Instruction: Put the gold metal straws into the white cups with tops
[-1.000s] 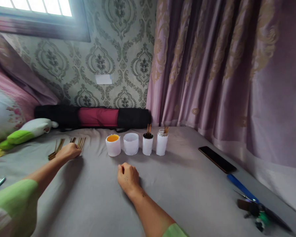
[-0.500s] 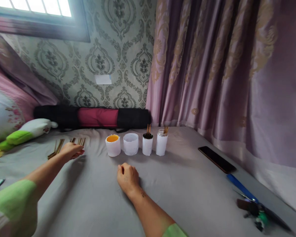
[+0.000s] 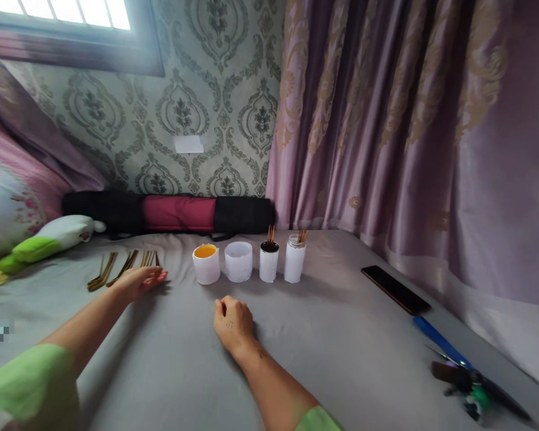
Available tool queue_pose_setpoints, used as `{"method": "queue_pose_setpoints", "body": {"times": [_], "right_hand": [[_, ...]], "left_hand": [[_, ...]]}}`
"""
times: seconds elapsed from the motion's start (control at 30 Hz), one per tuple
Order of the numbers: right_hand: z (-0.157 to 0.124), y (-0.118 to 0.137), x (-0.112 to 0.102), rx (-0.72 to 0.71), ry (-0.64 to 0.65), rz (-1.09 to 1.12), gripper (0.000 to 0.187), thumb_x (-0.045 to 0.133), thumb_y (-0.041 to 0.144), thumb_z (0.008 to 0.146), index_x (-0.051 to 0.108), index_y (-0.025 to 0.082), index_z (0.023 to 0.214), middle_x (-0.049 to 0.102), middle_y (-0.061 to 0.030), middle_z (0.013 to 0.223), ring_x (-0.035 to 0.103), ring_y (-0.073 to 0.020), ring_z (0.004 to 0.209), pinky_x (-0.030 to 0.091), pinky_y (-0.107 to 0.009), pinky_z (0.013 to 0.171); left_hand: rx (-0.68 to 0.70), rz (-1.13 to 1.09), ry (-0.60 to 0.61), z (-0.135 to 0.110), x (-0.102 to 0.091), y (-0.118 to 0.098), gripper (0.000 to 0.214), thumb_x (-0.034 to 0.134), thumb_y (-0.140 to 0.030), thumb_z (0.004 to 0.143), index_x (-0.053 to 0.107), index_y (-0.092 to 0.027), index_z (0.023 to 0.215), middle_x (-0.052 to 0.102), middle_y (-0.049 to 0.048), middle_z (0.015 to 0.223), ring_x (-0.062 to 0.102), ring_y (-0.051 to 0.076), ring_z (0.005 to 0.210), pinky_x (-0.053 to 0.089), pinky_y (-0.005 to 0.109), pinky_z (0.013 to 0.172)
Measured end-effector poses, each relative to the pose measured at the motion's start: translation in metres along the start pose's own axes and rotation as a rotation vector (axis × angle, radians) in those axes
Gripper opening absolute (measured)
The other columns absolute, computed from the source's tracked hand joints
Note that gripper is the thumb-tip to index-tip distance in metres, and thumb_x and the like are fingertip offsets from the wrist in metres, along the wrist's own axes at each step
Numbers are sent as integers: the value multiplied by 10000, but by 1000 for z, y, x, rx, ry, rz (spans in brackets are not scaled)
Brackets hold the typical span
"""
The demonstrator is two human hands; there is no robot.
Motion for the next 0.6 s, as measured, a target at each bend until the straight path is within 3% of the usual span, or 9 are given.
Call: {"method": "queue_pose_setpoints", "body": {"times": [0.27, 0.6], "right_hand": [[0, 1, -1, -6, -3, -10, 320, 369, 353, 845, 625, 205, 723, 647, -26, 670, 537, -111, 586, 246, -225, 514], [0, 1, 0, -13, -7, 11, 315, 371, 343, 841, 621, 200, 715, 653, -27, 686, 544, -109, 602, 249, -225, 527]], "left_hand": [[17, -115, 78, -6, 15, 5, 110, 502, -3, 673, 524, -95, 617, 587, 56, 674, 600, 114, 618, 520, 207, 622], [28, -246, 135, -22, 25, 9, 142, 471, 37, 706, 549, -81, 696, 577, 44, 671, 571, 77, 570, 505, 165, 541]]}}
Point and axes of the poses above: each hand's wrist, its own z-axis towards the middle knuckle, its own x-axis out of the palm, y = z × x, the point moved 8 cm from there along z, towards the middle knuckle
